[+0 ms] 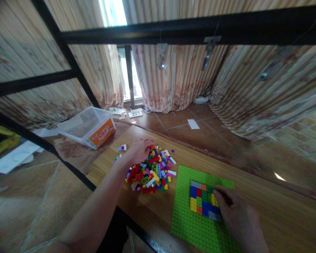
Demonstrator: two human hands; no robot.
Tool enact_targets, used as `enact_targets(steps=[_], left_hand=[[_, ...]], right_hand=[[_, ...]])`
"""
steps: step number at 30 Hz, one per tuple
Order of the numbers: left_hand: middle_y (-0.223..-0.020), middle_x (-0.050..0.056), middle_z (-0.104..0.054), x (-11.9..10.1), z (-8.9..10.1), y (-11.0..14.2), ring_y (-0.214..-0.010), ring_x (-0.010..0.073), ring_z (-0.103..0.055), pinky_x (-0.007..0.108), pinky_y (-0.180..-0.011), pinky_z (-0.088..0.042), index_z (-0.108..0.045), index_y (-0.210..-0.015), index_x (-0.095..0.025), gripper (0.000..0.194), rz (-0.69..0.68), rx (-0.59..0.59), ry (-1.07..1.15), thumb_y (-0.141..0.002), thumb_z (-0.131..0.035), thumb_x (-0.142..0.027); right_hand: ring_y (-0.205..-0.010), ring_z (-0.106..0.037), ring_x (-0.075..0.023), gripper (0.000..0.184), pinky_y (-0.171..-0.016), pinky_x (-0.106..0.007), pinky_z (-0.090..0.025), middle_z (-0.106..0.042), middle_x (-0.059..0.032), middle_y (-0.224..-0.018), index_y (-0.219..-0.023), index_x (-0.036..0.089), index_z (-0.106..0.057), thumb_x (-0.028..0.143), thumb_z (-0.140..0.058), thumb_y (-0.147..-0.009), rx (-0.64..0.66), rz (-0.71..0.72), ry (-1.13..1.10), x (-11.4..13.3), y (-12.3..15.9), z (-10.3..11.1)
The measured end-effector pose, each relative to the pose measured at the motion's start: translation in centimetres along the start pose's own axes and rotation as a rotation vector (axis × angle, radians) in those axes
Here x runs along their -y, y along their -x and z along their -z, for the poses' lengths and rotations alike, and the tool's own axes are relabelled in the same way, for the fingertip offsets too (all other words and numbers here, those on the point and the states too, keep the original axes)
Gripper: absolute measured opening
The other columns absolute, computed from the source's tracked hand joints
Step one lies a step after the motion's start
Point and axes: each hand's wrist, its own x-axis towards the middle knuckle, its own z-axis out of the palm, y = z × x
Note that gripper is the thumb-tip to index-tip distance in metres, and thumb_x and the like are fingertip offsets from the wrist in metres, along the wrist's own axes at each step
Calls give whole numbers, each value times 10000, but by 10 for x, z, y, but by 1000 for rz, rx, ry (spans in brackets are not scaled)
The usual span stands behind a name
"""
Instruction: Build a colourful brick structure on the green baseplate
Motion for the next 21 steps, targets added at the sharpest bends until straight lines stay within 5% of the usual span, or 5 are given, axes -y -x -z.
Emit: enact_targets(steps=[10, 14, 21], left_hand=[[-1069, 13, -743, 4, 0, -2, -1057, 207, -636, 377, -995, -455, -735, -1088, -281, 454, -17, -42, 171, -814, -446, -64], [-1216, 40, -677, 2, -1, -1, -1151, 242, -584, 454, -1032, -418, -757, -1041, -292, 393, -17, -89, 137, -816, -485, -120], [-1437, 88, -509, -9, -1, 4, -1304, 333, -456, 623, -1037, -359, -677, -1216, -317, 551, -32, 92, 22, -734, -509, -109]], right_hand=[[-673, -702, -254, 471, -642, -395, -555, -763, -58, -939, -985, 264, -736, 620, -492, -795, -27, 30, -6, 2, 1, -1], [-672, -698, -253, 464, -642, -402, -557, -765, -50, -930, -959, 269, -738, 625, -496, -784, -39, 39, -14, 0, 0, -2], [-757, -711, -258, 456, -678, -403, -558, -757, -41, -979, -968, 274, -725, 616, -483, -788, -25, 20, -37, 1, 0, -3]])
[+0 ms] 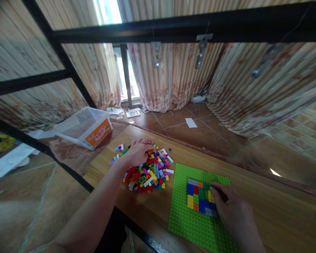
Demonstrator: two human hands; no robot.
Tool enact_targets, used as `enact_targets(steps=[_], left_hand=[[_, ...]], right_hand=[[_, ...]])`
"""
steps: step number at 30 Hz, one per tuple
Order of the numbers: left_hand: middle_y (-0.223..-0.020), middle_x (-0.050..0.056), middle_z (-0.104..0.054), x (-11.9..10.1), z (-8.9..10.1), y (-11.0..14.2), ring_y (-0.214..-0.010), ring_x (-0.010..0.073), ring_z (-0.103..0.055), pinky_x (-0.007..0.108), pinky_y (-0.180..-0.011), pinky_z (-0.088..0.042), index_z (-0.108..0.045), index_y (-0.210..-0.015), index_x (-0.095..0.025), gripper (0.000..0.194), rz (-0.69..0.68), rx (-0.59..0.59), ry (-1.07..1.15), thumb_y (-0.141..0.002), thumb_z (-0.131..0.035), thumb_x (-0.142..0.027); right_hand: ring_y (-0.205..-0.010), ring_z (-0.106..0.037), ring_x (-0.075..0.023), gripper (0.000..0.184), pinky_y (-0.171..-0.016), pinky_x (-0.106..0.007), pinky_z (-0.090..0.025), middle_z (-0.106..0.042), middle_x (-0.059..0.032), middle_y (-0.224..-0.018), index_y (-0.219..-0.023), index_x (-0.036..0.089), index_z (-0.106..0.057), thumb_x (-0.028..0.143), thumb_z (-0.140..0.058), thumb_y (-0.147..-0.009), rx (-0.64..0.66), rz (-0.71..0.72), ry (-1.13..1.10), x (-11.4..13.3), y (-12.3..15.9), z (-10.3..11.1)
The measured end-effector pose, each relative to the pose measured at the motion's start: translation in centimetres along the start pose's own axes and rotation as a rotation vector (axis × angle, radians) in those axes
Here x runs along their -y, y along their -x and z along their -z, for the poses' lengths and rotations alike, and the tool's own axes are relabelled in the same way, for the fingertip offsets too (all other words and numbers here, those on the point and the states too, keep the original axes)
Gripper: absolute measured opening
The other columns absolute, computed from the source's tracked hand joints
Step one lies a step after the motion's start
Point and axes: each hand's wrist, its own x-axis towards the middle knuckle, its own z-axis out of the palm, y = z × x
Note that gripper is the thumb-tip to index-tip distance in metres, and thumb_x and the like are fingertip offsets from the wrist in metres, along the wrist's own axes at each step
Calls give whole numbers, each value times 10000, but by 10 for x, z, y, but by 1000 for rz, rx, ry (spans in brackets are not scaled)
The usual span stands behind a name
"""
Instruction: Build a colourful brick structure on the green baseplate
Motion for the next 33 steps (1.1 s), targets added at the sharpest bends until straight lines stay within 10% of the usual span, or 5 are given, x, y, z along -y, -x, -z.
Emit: enact_targets(steps=[33], left_hand=[[-1018, 41, -723, 10, 7, -8, -1043, 253, -628, 417, -971, -430, -651, -811, -211, 71, -131, -52, 83, -766, -602, -191]], right_hand=[[-843, -704, -221, 286, -790, -365, -544, -756, -65, -943, -934, 217, -731, 389, -515, -858, -46, 81, -140, 33, 6, 16]])
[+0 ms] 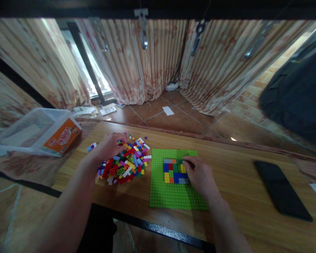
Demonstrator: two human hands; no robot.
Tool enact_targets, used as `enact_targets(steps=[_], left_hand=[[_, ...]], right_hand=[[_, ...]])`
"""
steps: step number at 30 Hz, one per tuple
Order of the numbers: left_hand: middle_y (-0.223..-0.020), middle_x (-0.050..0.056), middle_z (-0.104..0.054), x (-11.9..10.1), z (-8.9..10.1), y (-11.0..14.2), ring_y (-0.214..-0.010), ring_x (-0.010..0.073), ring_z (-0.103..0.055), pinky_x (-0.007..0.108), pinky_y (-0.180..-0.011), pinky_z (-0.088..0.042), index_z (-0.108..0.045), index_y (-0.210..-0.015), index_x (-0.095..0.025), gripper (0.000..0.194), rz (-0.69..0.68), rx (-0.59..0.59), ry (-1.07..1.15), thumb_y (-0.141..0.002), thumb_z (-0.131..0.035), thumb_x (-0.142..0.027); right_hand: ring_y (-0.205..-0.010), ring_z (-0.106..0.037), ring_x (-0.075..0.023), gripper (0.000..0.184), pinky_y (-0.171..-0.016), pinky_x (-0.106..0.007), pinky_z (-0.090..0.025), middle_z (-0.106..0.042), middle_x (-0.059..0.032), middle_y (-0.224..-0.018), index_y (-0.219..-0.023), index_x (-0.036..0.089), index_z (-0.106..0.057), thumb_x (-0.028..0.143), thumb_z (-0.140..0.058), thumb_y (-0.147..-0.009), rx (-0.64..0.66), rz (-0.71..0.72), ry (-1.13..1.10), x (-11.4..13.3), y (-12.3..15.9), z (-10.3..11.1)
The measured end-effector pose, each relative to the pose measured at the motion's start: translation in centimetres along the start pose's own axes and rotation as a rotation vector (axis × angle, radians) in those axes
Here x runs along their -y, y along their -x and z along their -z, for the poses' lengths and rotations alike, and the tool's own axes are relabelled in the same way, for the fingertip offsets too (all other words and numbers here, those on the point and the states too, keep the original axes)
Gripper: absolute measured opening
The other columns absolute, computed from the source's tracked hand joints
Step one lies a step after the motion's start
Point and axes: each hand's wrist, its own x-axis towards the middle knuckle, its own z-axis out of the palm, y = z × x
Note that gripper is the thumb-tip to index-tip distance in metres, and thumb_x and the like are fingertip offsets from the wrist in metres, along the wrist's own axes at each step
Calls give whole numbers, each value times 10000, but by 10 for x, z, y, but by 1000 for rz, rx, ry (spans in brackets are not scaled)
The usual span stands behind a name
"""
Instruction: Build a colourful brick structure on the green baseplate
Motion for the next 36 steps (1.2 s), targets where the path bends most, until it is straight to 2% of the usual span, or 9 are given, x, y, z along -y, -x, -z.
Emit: enact_targets(steps=[4, 11, 14, 17, 20, 26, 30, 36], left_hand=[[-893, 36, -723, 2, 6, 4, -878, 211, -664, 334, -854, -486, -668, -830, -190, 101, 18, -12, 112, -779, -583, -208], [-861, 37, -716, 7, 8, 8, -812, 167, -658, 269, -757, -496, -671, -860, -161, 159, -10, -79, 354, -816, -554, -259], [-834, 36, -709, 6, 9, 9, -779, 155, -643, 257, -728, -487, -681, -845, -158, 195, -43, -24, 432, -840, -538, -291], [-771, 19, -696, 8, 10, 11, -718, 139, -618, 240, -681, -471, -688, -816, -162, 200, -58, 86, 501, -833, -549, -304], [-725, 0, -685, 10, 11, 14, -670, 122, -595, 226, -644, -444, -700, -789, -167, 172, -58, 162, 477, -806, -581, -290], [-685, -13, -685, 7, 14, 18, -626, 110, -573, 226, -608, -407, -724, -748, -178, 153, -18, 179, 392, -768, -614, -282], [-664, -21, -675, 7, 16, 20, -608, 101, -557, 220, -586, -387, -724, -731, -181, 149, -7, 199, 384, -760, -613, -276], [-671, -20, -683, 11, 15, 21, -623, 107, -564, 221, -596, -395, -747, -739, -192, 160, 22, 183, 409, -758, -621, -289]], right_hand=[[-803, -703, -218, 291, -763, -359, -548, -756, -56, -914, -926, 224, -733, 405, -519, -851, -3, 2, 11, -3, 0, -1], [-818, -701, -223, 313, -776, -368, -544, -755, -62, -939, -939, 221, -733, 427, -517, -846, 5, -17, 39, -7, -1, -2], [-839, -702, -225, 317, -777, -364, -544, -755, -63, -955, -945, 219, -732, 430, -516, -850, 3, -7, 36, -8, 0, -3], [-791, -703, -218, 323, -737, -353, -546, -758, -58, -930, -942, 224, -734, 444, -517, -848, -3, 1, 44, -10, 0, -3], [-773, -703, -220, 333, -746, -363, -547, -759, -53, -923, -952, 230, -735, 463, -520, -847, 4, -1, 68, -12, 0, -2], [-784, -709, -240, 349, -721, -372, -547, -760, -53, -908, -938, 237, -739, 492, -527, -830, 7, -26, 97, -16, -1, -3], [-740, -695, -225, 361, -691, -353, -541, -746, -63, -878, -945, 223, -735, 491, -523, -827, -59, -46, 112, -10, 0, -2], [-748, -676, -191, 304, -711, -319, -534, -720, -62, -919, -957, 218, -704, 444, -513, -889, -142, 104, 16, 14, 4, -10]])
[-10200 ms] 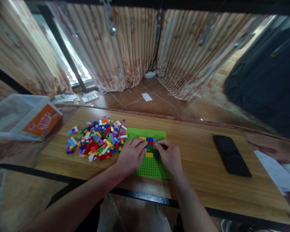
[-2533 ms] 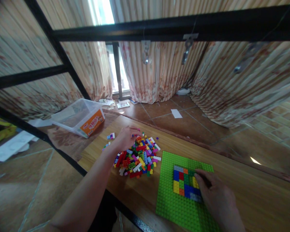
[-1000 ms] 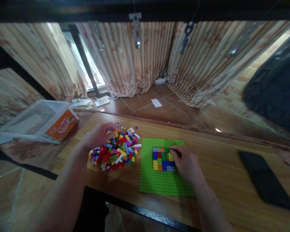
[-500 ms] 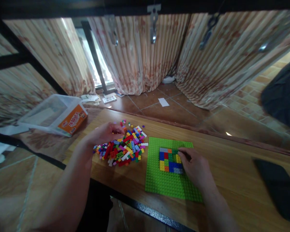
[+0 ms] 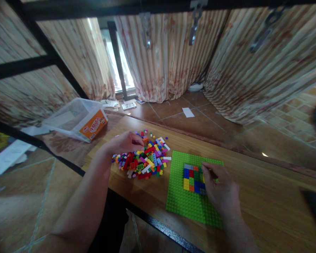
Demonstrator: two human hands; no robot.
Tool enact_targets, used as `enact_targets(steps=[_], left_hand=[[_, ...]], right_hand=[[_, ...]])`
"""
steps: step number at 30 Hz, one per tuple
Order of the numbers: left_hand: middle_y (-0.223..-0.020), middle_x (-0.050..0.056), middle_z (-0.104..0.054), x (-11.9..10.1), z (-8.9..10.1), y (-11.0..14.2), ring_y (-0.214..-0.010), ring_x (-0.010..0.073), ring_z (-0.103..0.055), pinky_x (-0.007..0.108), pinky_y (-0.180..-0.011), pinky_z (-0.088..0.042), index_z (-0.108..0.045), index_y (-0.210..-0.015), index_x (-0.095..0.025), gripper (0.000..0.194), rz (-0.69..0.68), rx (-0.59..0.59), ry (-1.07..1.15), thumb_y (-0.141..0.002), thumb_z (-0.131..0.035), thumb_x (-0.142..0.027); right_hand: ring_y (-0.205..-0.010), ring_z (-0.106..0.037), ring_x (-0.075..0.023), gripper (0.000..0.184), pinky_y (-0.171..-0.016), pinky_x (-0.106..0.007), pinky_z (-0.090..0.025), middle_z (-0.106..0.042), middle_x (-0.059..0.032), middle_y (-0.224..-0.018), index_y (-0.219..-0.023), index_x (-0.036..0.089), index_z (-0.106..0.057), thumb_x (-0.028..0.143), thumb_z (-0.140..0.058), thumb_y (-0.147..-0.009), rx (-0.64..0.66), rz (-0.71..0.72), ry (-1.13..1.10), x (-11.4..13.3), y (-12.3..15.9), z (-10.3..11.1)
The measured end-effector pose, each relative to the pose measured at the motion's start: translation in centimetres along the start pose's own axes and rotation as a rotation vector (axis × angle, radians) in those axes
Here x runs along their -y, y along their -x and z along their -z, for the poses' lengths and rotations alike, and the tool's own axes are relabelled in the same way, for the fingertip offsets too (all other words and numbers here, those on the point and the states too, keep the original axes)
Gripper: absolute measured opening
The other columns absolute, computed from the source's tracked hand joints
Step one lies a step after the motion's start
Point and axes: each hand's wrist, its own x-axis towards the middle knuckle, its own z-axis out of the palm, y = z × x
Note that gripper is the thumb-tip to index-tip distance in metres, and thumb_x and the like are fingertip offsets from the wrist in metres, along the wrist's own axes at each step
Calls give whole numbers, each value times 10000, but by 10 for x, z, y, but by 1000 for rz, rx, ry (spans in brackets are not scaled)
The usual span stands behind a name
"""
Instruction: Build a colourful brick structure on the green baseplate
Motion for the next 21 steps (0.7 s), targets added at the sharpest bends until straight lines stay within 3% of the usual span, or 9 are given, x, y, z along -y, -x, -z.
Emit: enact_targets(steps=[5, 11, 15, 17, 21], left_hand=[[-691, -8, -672, 4, 0, -1, -645, 108, -558, 215, -602, -403, -739, -771, -167, 227, -16, -111, 25, -816, -577, -320], [-704, 16, -671, 2, 11, 4, -616, 105, -534, 210, -564, -392, -724, -845, -137, 238, 23, -411, 74, -836, -560, -308], [-666, 9, -649, 7, 22, 10, -577, 102, -509, 211, -531, -366, -733, -839, -126, 244, 146, -605, 13, -825, -541, -276], [-668, 15, -659, 16, 27, 15, -595, 116, -538, 216, -539, -382, -738, -821, -124, 243, 251, -615, -41, -810, -535, -257], [-700, 37, -698, 33, 34, 27, -629, 142, -592, 227, -568, -416, -754, -852, -121, 228, 489, -441, -183, -770, -558, -201]], right_hand=[[-823, -685, -196, 223, -797, -336, -537, -724, -58, -938, -945, 231, -693, 377, -526, -918, -35, 139, -83, 27, 7, -13], [-908, -700, -216, 209, -825, -353, -545, -739, -58, -984, -986, 248, -690, 349, -516, -932, 29, 177, -110, 47, 20, -24], [-916, -704, -215, 195, -851, -361, -543, -743, -59, -985, -985, 239, -691, 336, -533, -926, 30, 246, -107, 46, 24, -31], [-912, -708, -217, 197, -856, -366, -546, -747, -54, -981, -987, 241, -694, 344, -538, -922, 27, 252, -102, 43, 24, -34], [-924, -714, -232, 212, -845, -379, -558, -752, -47, -993, -982, 259, -698, 383, -543, -909, 43, 233, -97, 35, 25, -38]])
